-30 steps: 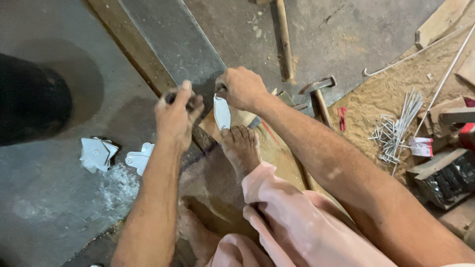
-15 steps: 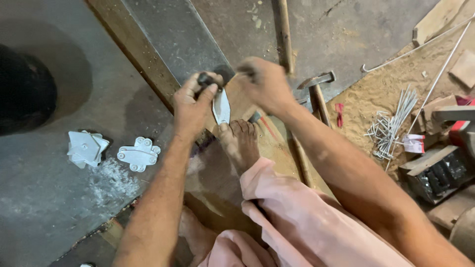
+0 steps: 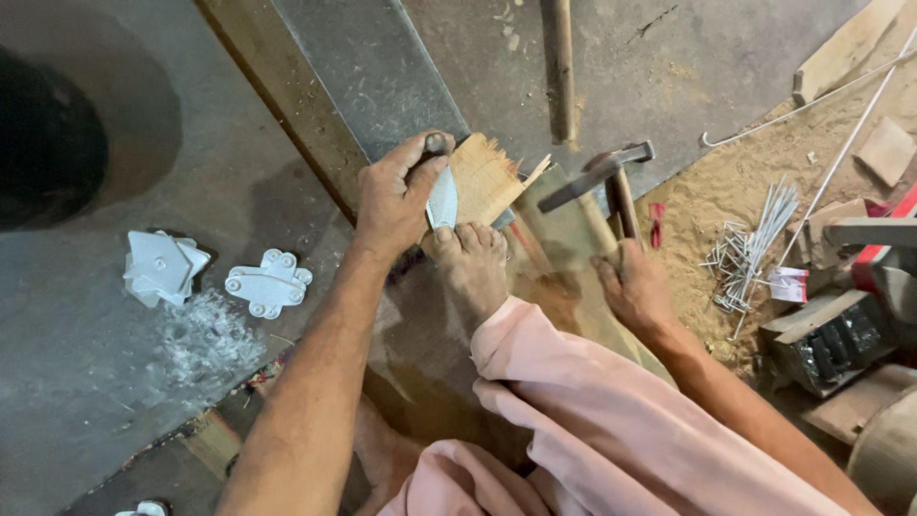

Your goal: The person sits on the floor and hammers white metal bracket plates against a wooden block, using a punch-like tool and a hammer to shape or straighten each piece, then sets finished pieces aside with a pile of completed brackets nearby.

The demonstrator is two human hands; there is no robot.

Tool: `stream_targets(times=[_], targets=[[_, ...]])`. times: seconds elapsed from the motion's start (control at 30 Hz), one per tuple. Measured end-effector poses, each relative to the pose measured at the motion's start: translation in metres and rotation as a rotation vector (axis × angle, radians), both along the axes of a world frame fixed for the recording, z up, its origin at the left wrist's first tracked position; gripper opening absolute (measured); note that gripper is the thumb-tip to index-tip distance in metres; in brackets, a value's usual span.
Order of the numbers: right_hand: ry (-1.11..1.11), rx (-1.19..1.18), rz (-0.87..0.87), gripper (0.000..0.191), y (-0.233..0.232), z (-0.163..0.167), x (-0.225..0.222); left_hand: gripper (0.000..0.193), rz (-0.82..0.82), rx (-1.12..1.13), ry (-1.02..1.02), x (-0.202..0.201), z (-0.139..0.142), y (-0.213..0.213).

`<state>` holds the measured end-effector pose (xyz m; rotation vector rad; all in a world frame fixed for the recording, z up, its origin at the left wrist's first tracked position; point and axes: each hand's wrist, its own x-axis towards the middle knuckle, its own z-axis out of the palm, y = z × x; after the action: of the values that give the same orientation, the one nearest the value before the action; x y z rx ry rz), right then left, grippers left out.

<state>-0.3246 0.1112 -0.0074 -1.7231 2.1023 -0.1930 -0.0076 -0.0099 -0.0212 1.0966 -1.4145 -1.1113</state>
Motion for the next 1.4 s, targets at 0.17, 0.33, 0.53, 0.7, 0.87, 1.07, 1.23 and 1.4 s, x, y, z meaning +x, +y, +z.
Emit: stream_targets(times=[0.17,0.33,0.53,0.7,0.87,1.07,1.23,1.4], targets=[[-0.063,0.188,-0.148,0.026,-0.026,0.067,0.023,0.022,-0.004,-0.005,0.008,0.000,0.000,0.000],[-0.146,-0.434,0.272,0.023,-0.034,0.126,0.060,0.023,0.005,-0.096,-0.152,0.001,-0.001,0.004],[0.023,0.070,0.280,0.030,-0.066,0.133,0.097,0.025,0.021,-0.210,-0.245,0.002,0.001,0.005],[-0.212,-0.216,0.161,0.019,-0.047,0.148,0.082,0.020,0.005,-0.040,-0.102,0.002,0.000,0.002],[-0.052,-0.117,0.199,0.032,-0.047,0.125,0.091,0.021,-0.016,-0.200,-0.217,0.003,0.001,0.004],[-0.132,0.035,0.057,0.022,-0.044,0.140,0.085,0.022,-0.020,-0.120,-0.192,0.003,0.003,0.004],[-0.124,-0.261,0.214,0.019,-0.039,0.143,0.095,0.021,-0.040,-0.138,-0.203,0.004,0.005,0.007],[-0.086,-0.011,0.228,0.025,-0.051,0.128,0.083,0.026,-0.059,-0.248,-0.221,0.007,0.008,0.002]])
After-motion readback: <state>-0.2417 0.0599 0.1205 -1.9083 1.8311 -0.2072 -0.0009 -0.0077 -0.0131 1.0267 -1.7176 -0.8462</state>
